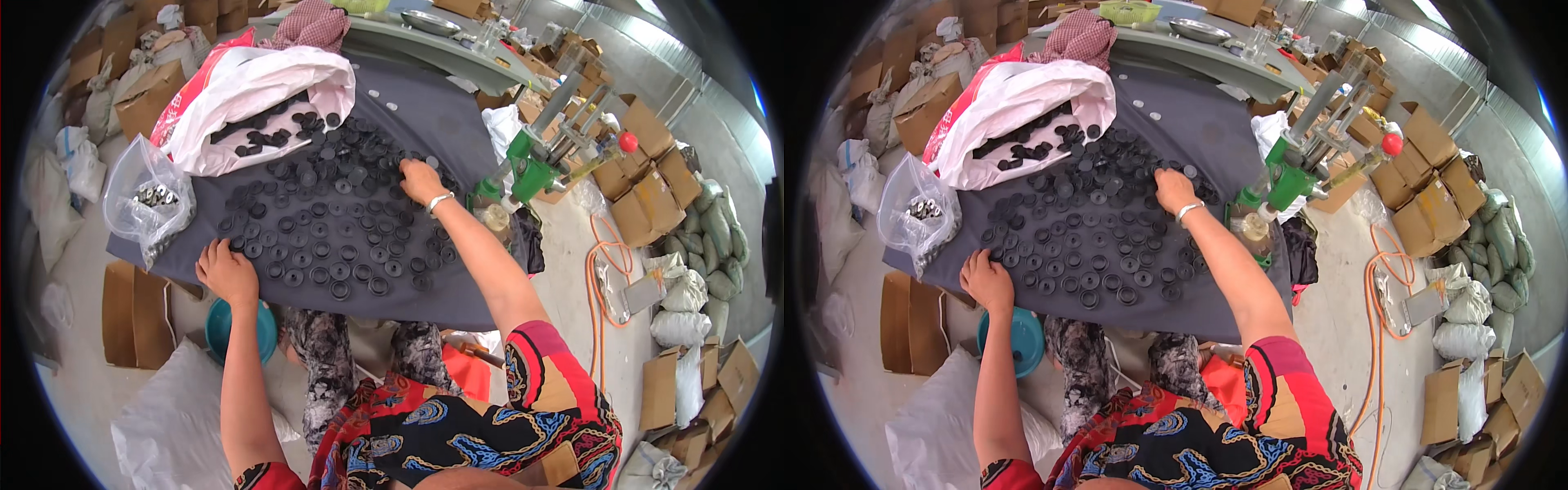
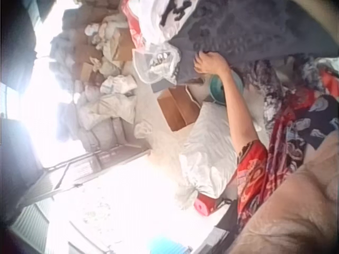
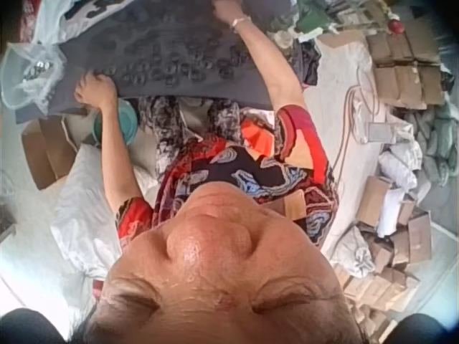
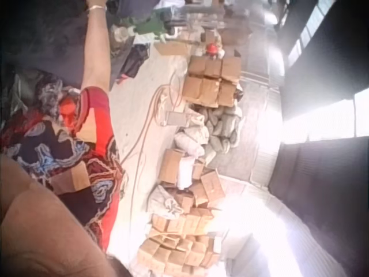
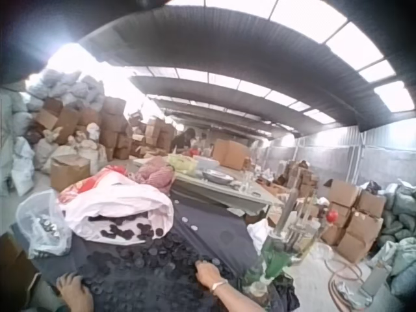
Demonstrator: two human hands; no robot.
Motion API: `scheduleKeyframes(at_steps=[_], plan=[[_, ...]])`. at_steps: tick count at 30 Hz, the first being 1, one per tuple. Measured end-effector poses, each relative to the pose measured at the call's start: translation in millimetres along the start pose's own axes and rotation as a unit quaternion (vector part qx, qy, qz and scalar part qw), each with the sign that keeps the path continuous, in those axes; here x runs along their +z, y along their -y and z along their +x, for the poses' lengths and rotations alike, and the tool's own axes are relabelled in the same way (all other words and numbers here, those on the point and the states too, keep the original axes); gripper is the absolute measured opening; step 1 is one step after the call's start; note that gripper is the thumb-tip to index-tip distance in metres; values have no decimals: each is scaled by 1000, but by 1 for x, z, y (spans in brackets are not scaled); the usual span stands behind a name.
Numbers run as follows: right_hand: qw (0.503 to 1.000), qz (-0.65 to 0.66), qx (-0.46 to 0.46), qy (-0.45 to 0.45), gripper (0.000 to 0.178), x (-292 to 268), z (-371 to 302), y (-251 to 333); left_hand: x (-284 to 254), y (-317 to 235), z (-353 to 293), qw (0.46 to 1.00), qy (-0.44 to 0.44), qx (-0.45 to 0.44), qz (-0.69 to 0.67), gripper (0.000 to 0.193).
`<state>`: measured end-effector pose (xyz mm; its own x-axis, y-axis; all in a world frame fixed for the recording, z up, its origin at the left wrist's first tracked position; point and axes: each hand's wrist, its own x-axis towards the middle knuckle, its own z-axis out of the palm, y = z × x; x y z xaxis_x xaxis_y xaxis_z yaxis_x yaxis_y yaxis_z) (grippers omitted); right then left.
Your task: The person arranges black circular rubber pieces on a gray mat and places small metal button parts on top of them. They handle the components one by one, picking up metal pieces from a plastic bag and positioning them onto the rubber bases.
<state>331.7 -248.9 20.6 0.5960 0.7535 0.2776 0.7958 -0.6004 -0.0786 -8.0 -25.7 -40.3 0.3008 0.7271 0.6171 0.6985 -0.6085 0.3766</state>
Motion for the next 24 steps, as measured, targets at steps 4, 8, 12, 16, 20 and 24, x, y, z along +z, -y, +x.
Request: scheduleKeyframes(at_steps=[4, 8, 12, 16, 20, 24], plan=[[995, 94, -35, -7, 35, -2, 1, -18, 2, -2, 0, 1000, -11, 13, 10, 25], [980, 199, 8, -22, 42, -10, -8, -26, 2, -1, 0, 999, -17, 12, 27, 25], [971, 235, 31, -29, 31, -10, -17, -28, 4, 0, 1, 1000, -8, 8, 19, 26], [983, 179, 27, 0, 23, -10, -28, -26, 5, 0, 1, 1000, 2, 1, 14, 26], [994, 108, 25, 22, 19, -25, -37, -11, 5, 2, 1, 1000, 5, -3, 18, 26], [996, 85, 18, -9, 18, -28, -27, -16, 4, 0, 2, 1000, 9, -4, 14, 26]])
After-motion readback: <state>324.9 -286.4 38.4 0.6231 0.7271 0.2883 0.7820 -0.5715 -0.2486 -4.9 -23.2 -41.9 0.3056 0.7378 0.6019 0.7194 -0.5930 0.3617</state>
